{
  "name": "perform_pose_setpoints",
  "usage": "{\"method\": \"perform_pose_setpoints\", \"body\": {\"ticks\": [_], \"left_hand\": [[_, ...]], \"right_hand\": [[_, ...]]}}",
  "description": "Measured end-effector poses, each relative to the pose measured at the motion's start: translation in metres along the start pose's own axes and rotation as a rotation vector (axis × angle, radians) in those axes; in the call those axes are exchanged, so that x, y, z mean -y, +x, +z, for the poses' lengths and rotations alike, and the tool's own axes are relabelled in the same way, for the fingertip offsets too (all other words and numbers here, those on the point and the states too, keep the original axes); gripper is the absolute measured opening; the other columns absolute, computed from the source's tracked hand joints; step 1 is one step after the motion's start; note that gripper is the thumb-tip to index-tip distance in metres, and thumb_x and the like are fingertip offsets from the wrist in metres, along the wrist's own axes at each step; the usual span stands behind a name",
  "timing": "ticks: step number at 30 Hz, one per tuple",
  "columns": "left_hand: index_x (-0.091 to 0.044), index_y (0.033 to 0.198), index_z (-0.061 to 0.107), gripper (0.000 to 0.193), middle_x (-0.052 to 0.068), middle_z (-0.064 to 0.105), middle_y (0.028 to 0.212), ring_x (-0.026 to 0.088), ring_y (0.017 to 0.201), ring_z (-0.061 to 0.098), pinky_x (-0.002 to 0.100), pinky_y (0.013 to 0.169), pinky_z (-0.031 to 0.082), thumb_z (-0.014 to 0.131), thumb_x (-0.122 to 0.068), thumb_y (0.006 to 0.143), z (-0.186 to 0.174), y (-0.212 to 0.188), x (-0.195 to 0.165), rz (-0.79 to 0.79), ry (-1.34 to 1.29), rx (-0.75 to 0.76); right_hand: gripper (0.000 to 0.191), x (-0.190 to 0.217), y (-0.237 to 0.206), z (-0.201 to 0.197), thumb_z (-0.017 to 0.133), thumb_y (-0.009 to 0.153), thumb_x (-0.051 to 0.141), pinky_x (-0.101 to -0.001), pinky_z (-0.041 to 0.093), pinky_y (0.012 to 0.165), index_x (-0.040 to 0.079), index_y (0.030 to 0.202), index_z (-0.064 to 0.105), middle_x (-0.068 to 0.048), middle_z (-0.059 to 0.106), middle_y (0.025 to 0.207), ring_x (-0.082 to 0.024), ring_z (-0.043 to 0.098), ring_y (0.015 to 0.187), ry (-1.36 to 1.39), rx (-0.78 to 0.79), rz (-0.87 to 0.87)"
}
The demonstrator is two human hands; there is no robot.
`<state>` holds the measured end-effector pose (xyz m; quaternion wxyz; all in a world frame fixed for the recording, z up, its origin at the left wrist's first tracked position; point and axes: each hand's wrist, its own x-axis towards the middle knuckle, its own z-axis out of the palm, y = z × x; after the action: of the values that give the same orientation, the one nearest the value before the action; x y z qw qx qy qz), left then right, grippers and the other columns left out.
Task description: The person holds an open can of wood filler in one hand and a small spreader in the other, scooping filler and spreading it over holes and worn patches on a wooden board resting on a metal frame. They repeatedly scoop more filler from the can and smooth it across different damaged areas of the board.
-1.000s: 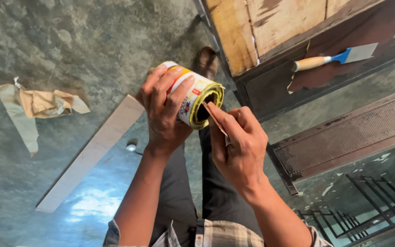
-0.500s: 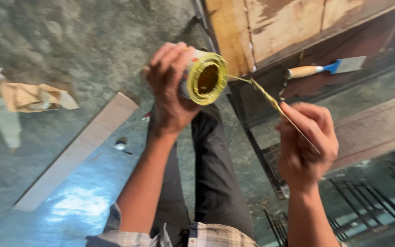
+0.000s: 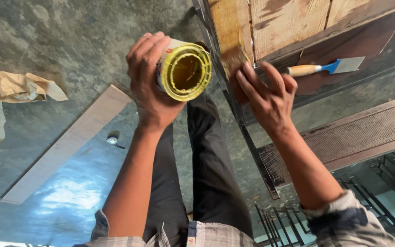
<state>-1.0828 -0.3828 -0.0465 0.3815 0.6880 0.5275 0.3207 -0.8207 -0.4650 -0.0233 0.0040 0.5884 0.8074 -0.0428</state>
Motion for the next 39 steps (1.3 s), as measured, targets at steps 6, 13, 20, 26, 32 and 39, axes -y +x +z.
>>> {"method": "perform_pose_setpoints", "body": {"ticks": [6, 13, 20, 26, 32, 39], "left_hand": [[-0.013, 0.147, 0.048, 0.077, 0.006, 0.053, 0.147, 0.031, 0.144, 0.047, 0.042, 0.125, 0.041, 0.098, -0.019, 0.089, -0.006, 0.013, -0.020, 0.034, -0.068, -0.005], [-0.010, 0.149, 0.047, 0.077, 0.010, 0.053, 0.147, 0.031, 0.144, 0.048, 0.042, 0.123, 0.041, 0.096, -0.018, 0.090, -0.014, 0.012, -0.025, -0.006, -0.044, -0.005], [-0.010, 0.148, 0.048, 0.077, 0.010, 0.054, 0.146, 0.031, 0.142, 0.051, 0.040, 0.121, 0.042, 0.097, -0.018, 0.090, -0.032, -0.001, -0.020, -0.051, -0.059, -0.051], [-0.010, 0.148, 0.047, 0.077, 0.012, 0.055, 0.146, 0.034, 0.142, 0.052, 0.043, 0.125, 0.042, 0.093, -0.016, 0.087, -0.049, -0.006, -0.015, -0.058, -0.033, -0.057], [-0.010, 0.149, 0.044, 0.081, 0.012, 0.052, 0.146, 0.035, 0.142, 0.049, 0.046, 0.125, 0.041, 0.095, -0.019, 0.087, -0.074, -0.012, -0.008, -0.036, -0.071, 0.007], [-0.009, 0.148, 0.044, 0.082, 0.013, 0.053, 0.151, 0.035, 0.141, 0.050, 0.046, 0.122, 0.041, 0.095, -0.021, 0.085, -0.104, -0.006, 0.001, 0.058, -0.021, 0.083]], "right_hand": [[0.037, 0.000, -0.003, -0.047, 0.081, 0.096, 0.015, -0.0407, 0.039, 0.102, 0.017, 0.132, 0.073, 0.004, 0.068, 0.139, -0.022, 0.055, 0.133, 0.153, -0.033, 0.088], [0.051, -0.021, 0.076, -0.035, 0.079, 0.085, 0.004, -0.0362, 0.051, 0.102, 0.014, 0.134, 0.073, -0.001, 0.070, 0.136, -0.023, 0.055, 0.122, 0.052, -0.079, -0.024], [0.044, -0.012, 0.048, -0.036, 0.072, 0.098, 0.004, -0.0428, 0.043, 0.110, 0.006, 0.142, 0.066, -0.005, 0.065, 0.146, -0.023, 0.054, 0.120, 0.164, 0.080, -0.092], [0.045, 0.004, -0.003, -0.054, 0.075, 0.085, 0.008, -0.0406, 0.043, 0.104, 0.013, 0.130, 0.074, 0.000, 0.073, 0.133, -0.020, 0.058, 0.118, 0.125, 0.185, 0.012], [0.043, -0.009, 0.016, -0.042, 0.068, 0.094, 0.002, -0.0414, 0.042, 0.111, 0.016, 0.135, 0.072, 0.004, 0.071, 0.141, -0.024, 0.053, 0.130, 0.209, 0.093, 0.113], [0.035, 0.025, -0.010, -0.053, 0.076, 0.096, 0.019, -0.0409, 0.034, 0.107, 0.019, 0.130, 0.077, 0.007, 0.073, 0.137, -0.019, 0.053, 0.120, 0.027, 0.104, 0.173]]}}
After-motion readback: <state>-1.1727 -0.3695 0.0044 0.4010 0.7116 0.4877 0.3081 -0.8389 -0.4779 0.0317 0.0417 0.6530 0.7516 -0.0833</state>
